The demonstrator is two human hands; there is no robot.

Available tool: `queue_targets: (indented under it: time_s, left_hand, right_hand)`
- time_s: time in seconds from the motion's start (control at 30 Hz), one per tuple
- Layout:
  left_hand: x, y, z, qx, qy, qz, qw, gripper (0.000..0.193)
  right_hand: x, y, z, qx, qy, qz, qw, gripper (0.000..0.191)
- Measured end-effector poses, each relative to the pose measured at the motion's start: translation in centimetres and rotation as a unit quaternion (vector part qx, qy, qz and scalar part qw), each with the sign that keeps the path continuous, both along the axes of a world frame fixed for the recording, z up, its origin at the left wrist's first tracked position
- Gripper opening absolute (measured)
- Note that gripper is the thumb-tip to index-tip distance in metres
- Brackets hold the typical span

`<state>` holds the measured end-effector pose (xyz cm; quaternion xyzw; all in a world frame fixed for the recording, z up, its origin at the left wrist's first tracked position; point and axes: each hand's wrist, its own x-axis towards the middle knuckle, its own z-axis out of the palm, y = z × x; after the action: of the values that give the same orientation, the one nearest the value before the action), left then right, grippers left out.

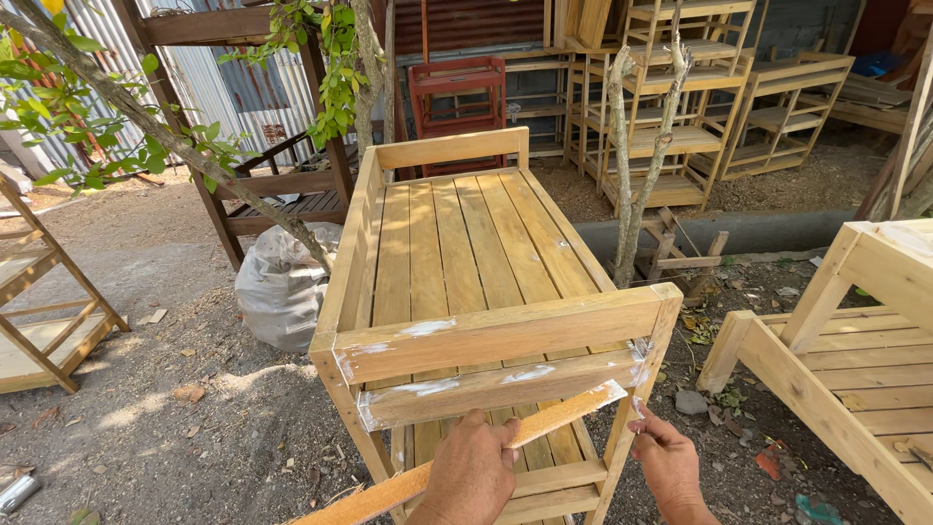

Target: The person holds a flat wooden applicator stick with a white substance and dabs it onto the joints and rails of an unfinished wooden bench frame, working along the front rail and corner joints one spot at a time. They move around the bench to reach different joints, reloading the applicator between spots.

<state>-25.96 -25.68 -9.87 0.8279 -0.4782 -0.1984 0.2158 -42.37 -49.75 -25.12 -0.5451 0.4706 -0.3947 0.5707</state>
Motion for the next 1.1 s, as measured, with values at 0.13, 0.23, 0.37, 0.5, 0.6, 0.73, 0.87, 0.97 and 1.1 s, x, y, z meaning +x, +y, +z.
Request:
queue_targets:
  time_s: [0.13,0.23,0.37,0.5,0.6,0.73,0.87,0.97,1.1]
  left_hand:
    - [-0.2,0.2,0.3,-0.018,-0.01,-0.007,1.0,0.038]
    - [-0.3,0.2,0.3,-0.018,0.003,-0.004,1.0,0.038]
    - [-0.4,0.1,0.3,-0.016,-0.01,-0.009,1.0,0.038]
    - [-0.5,0.1,0.2,-0.012,-0.017,-0.011,1.0,0.038]
    - [-0.5,0.2,0.3,-0.009,-0.01,-0.007,1.0,0.038]
    - [-0.2,0.6,0.6,-0.002,-0.013,0.0,1.0,0.039]
    - [-0.4,0.7,0.6,-0.004,-0.007,-0.001,1.0,0.039]
    - [-0.5,0.6,0.6,-0.011,-0.008,0.002,1.0,0.039]
    - [-0.5,0.7,0.6,-0.017,-0.022,0.0,1.0,0.039]
  right_hand:
    - [0.1,1.0,0.9,-0.148,0.163,0.006,0.975,0.07]
    - [-0.3,1.4,2.7,-0.185,0.438,0.039,0.879,0.075]
    - [-1.1,2.0,4.3,-0.241,0.642,0.098,0.721,0.091]
    - [-0.9,2.1,4.1,-0.235,0.668,0.111,0.697,0.088]
    - [-1.0,1.7,3.4,-0.263,0.634,0.087,0.722,0.079]
    - [-1.0,1.2,2.8,-0.289,0.614,0.05,0.733,0.073]
    - [-0.9,1.4,3.1,-0.357,0.571,0.057,0.737,0.082]
    - [-0.5,1.7,4.1,-0.306,0.63,0.106,0.706,0.088]
    - [-0.7,2.0,5.3,-0.25,0.661,0.129,0.696,0.089]
